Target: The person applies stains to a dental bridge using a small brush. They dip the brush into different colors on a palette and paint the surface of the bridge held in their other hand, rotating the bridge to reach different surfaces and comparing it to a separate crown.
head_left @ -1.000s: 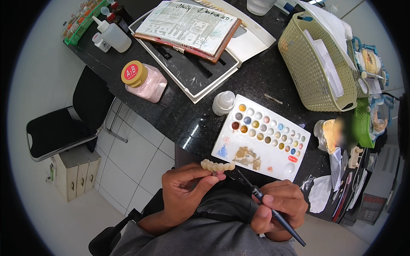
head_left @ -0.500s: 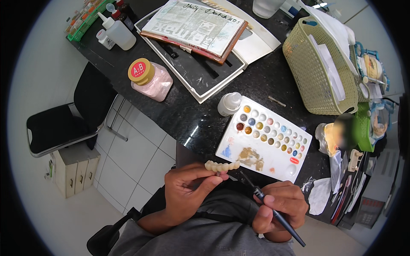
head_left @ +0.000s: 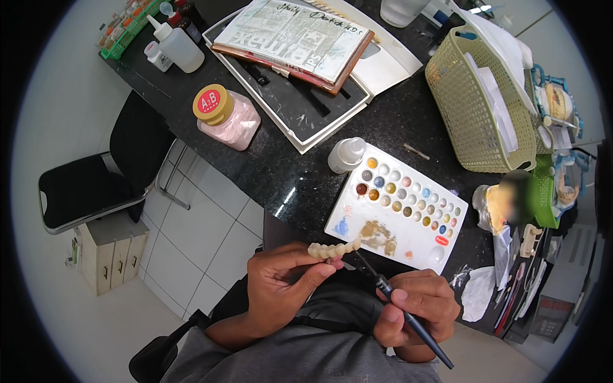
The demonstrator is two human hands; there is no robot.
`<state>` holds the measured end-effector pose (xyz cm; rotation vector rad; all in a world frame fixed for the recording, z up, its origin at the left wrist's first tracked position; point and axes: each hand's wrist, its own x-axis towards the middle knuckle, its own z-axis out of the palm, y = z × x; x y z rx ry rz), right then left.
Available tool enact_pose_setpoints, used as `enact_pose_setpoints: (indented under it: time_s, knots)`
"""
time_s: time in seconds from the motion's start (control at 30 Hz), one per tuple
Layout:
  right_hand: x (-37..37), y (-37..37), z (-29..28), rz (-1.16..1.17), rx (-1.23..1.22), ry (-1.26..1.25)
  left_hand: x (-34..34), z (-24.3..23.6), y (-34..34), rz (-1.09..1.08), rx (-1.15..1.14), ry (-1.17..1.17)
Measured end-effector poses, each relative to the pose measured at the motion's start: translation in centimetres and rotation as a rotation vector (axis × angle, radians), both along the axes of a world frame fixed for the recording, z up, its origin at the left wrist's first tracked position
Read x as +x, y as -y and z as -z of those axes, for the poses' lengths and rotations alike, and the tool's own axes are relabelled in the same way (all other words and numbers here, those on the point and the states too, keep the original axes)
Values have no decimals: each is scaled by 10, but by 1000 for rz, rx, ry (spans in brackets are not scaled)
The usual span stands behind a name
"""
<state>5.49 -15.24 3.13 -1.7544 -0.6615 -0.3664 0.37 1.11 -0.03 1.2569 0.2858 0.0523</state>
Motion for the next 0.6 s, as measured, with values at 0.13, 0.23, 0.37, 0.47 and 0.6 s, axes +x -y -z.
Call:
enact_pose_setpoints:
  time_s: [0.13,0.23,0.37,0.47,0.6]
  knots:
    - [-1,1,-1,-2,-2,8,0,0,1,-13,-15,-1]
    - [0,-1,0,4,11,25,0,-1,1,-6,-11,-11]
    - [1,-2,0,-10,5,34,0,1,1,-11,-8,13]
    - [1,0,0,-23,9,21,0,1,1,-13,-5,12]
    - [0,0,-1,-11,7,22,0,1,2,-13,-10,15]
